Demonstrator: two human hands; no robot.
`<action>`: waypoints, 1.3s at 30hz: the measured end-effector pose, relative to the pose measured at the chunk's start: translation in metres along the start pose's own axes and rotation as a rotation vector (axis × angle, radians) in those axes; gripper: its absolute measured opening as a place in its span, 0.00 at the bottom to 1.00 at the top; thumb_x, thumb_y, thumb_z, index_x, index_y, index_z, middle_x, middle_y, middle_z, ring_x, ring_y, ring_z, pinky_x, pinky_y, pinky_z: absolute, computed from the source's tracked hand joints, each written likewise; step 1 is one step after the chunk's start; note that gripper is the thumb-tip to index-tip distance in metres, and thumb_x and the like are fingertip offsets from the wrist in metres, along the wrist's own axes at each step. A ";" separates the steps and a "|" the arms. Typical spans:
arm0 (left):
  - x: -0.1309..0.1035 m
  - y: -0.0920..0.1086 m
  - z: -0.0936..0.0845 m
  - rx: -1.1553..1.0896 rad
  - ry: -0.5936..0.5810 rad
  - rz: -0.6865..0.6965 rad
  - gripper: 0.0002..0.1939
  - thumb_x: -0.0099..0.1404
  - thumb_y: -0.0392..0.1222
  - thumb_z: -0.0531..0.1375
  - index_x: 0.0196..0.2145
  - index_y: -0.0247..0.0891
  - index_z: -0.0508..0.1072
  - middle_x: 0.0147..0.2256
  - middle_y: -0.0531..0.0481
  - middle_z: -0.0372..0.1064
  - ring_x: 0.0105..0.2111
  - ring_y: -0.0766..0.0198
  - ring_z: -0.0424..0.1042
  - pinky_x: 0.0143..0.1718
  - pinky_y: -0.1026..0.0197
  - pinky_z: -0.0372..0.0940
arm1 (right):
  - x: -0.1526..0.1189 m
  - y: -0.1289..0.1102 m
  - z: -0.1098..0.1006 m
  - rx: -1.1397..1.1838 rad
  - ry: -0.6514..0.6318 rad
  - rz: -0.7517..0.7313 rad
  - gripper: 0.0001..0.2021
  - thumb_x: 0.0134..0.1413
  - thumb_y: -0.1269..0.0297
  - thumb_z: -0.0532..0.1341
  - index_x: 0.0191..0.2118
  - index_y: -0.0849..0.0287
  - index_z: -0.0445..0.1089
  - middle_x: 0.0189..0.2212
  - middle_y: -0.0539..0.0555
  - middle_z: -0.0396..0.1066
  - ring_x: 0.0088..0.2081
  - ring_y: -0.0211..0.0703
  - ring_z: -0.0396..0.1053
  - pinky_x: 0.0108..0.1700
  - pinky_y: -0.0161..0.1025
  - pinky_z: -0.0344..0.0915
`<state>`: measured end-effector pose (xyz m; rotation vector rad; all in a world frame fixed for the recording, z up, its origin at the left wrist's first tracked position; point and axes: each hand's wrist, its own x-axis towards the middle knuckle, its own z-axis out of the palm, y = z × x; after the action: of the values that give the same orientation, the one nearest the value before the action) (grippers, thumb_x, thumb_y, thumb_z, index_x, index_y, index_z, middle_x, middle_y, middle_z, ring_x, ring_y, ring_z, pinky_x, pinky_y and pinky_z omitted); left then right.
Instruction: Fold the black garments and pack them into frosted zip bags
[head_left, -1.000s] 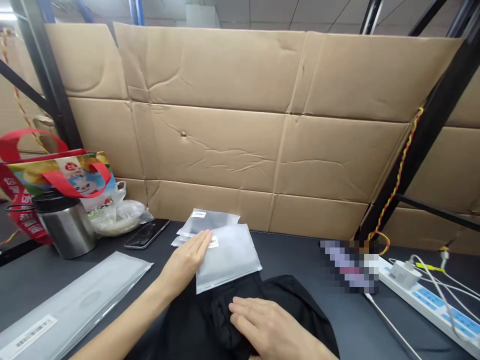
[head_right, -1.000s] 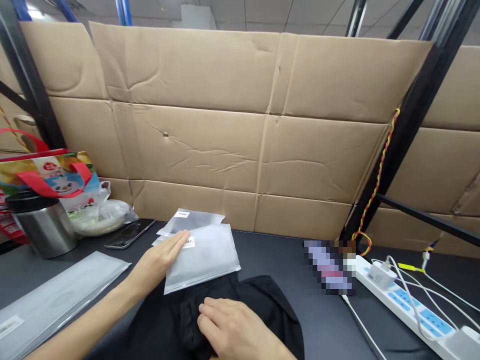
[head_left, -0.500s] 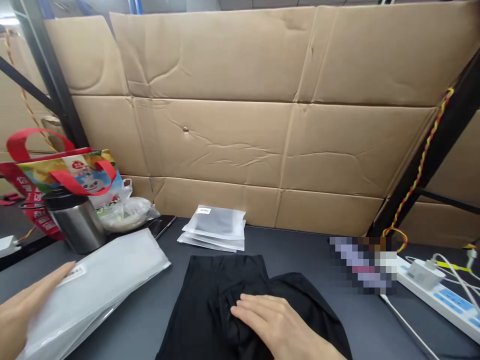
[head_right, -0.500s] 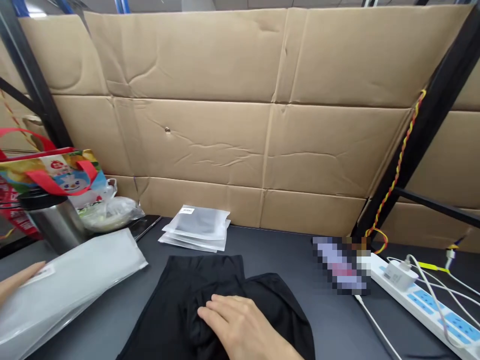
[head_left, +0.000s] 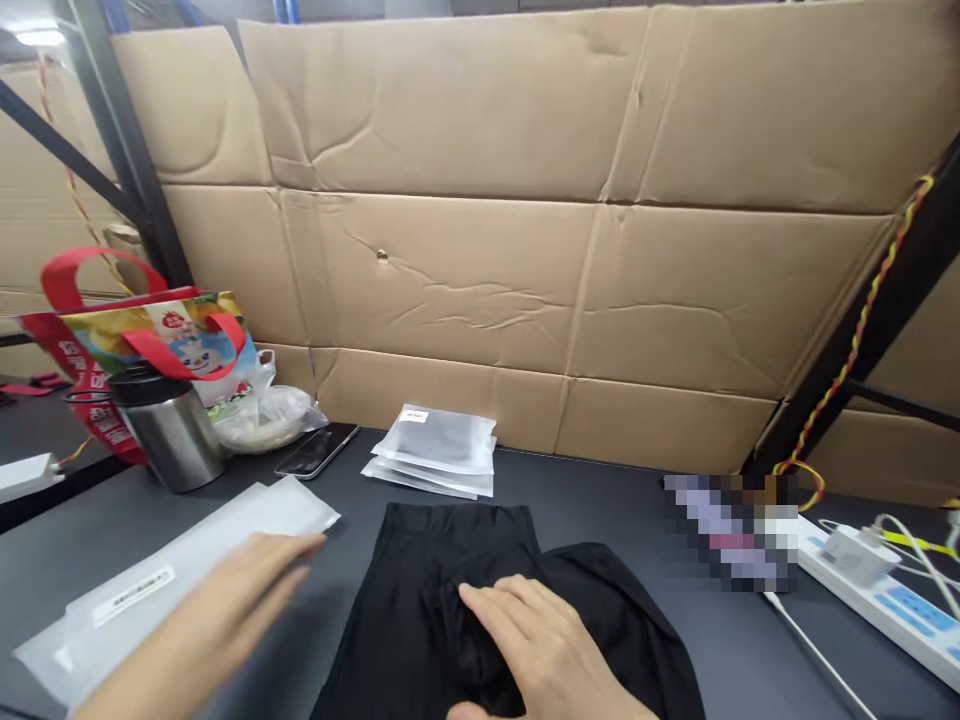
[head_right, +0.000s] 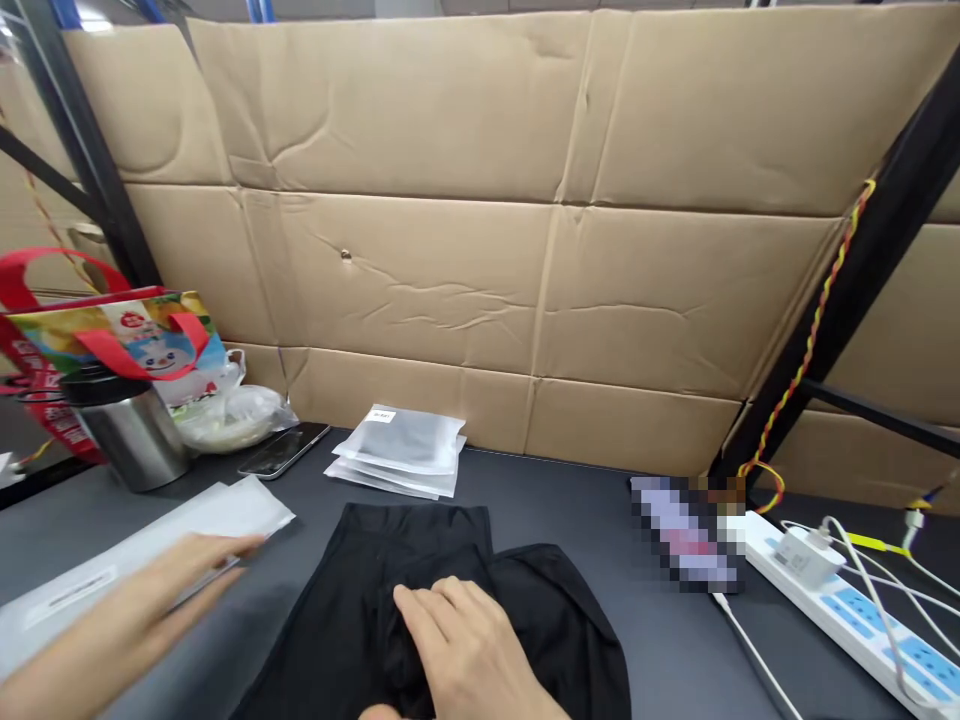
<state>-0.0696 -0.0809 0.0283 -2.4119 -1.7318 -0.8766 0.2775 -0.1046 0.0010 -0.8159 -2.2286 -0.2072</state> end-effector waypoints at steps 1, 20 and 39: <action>0.006 0.028 0.013 -0.086 -0.142 -0.006 0.15 0.65 0.53 0.55 0.45 0.49 0.74 0.42 0.54 0.75 0.44 0.57 0.72 0.48 0.60 0.65 | 0.000 -0.004 0.004 -0.017 0.005 0.040 0.29 0.48 0.48 0.64 0.52 0.64 0.68 0.41 0.60 0.76 0.42 0.53 0.74 0.47 0.45 0.71; 0.057 0.125 0.078 -0.461 -0.513 0.013 0.05 0.52 0.35 0.55 0.26 0.40 0.60 0.31 0.55 0.59 0.33 0.61 0.62 0.33 0.63 0.56 | 0.011 -0.002 -0.014 0.335 -0.122 0.541 0.28 0.45 0.64 0.66 0.55 0.54 0.62 0.48 0.55 0.71 0.47 0.51 0.69 0.50 0.46 0.67; 0.062 0.035 0.067 -0.630 -0.343 -0.042 0.12 0.63 0.48 0.57 0.40 0.44 0.76 0.43 0.50 0.75 0.46 0.55 0.72 0.48 0.57 0.64 | 0.011 0.029 -0.047 0.153 -0.212 0.549 0.19 0.51 0.55 0.65 0.49 0.51 0.66 0.43 0.53 0.69 0.46 0.50 0.66 0.50 0.47 0.64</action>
<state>0.0021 -0.0175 0.0108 -3.0863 -1.8239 -1.2280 0.3168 -0.0942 0.0393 -1.3713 -2.0823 0.3221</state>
